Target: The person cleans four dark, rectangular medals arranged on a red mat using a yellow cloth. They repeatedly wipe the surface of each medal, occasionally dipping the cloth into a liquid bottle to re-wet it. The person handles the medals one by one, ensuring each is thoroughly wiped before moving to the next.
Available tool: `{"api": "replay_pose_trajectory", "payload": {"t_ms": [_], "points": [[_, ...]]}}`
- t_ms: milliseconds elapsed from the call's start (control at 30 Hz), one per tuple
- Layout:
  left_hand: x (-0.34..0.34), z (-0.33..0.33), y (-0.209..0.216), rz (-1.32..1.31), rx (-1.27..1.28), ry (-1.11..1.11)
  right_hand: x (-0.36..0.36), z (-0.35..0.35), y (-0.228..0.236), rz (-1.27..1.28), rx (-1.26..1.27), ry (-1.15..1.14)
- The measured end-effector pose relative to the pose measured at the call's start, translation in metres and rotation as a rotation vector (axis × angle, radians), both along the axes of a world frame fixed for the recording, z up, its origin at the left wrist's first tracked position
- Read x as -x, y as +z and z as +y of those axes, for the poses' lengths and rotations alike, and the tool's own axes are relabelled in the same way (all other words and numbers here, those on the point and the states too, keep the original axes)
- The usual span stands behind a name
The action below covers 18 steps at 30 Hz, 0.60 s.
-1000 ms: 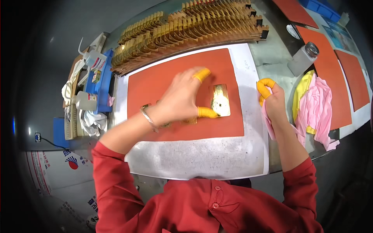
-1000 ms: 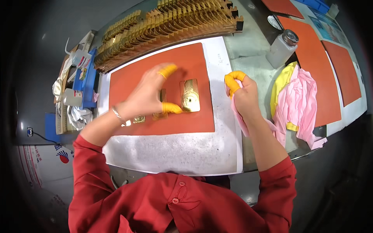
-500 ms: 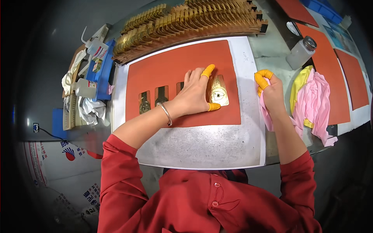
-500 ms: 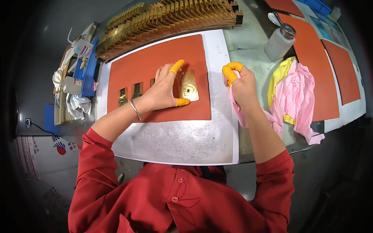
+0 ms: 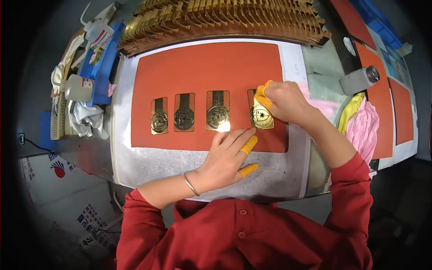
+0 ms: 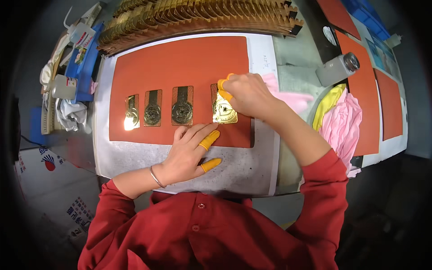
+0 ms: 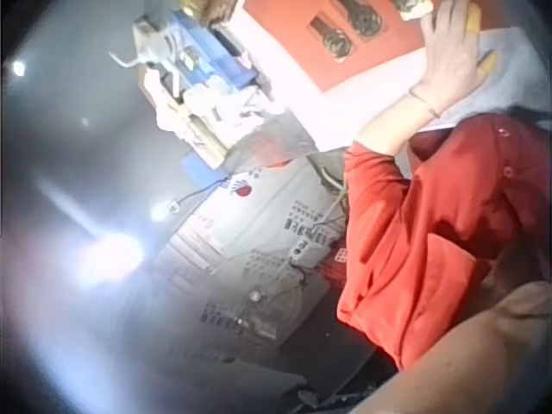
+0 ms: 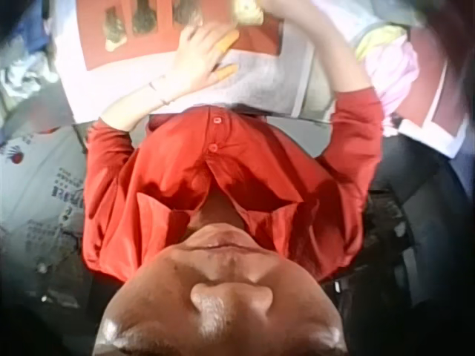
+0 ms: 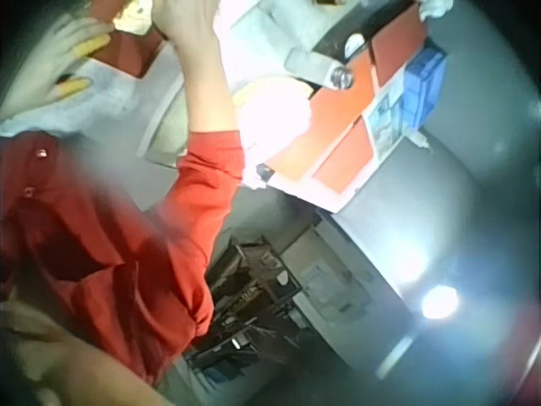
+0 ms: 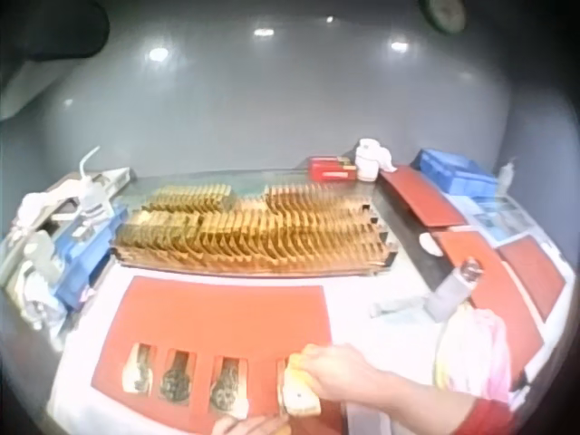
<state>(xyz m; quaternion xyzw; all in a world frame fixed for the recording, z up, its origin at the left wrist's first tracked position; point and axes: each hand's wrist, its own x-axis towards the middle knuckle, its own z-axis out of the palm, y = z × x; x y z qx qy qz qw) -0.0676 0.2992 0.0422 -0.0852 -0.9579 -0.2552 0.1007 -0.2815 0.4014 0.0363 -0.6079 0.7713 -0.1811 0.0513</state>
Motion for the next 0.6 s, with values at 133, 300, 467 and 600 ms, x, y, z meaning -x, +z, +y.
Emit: {"api": "replay_pose_trajectory", "payload": {"t_ms": [133,300,467,600], "points": [[0.002,-0.004,0.001,-0.003,0.034,-0.029,0.016,-0.021,0.007,0.018,0.027,0.04],[-0.003,-0.002,-0.004,-0.025,0.031,-0.007,0.023,-0.024,-0.001,0.043,-0.008,0.076],[-0.005,-0.001,-0.002,-0.025,0.069,-0.002,0.026,-0.03,0.001,0.042,-0.027,0.039],[-0.007,0.0,-0.001,0.005,0.096,0.001,0.029,-0.033,0.004,-0.01,-0.059,0.051]]}}
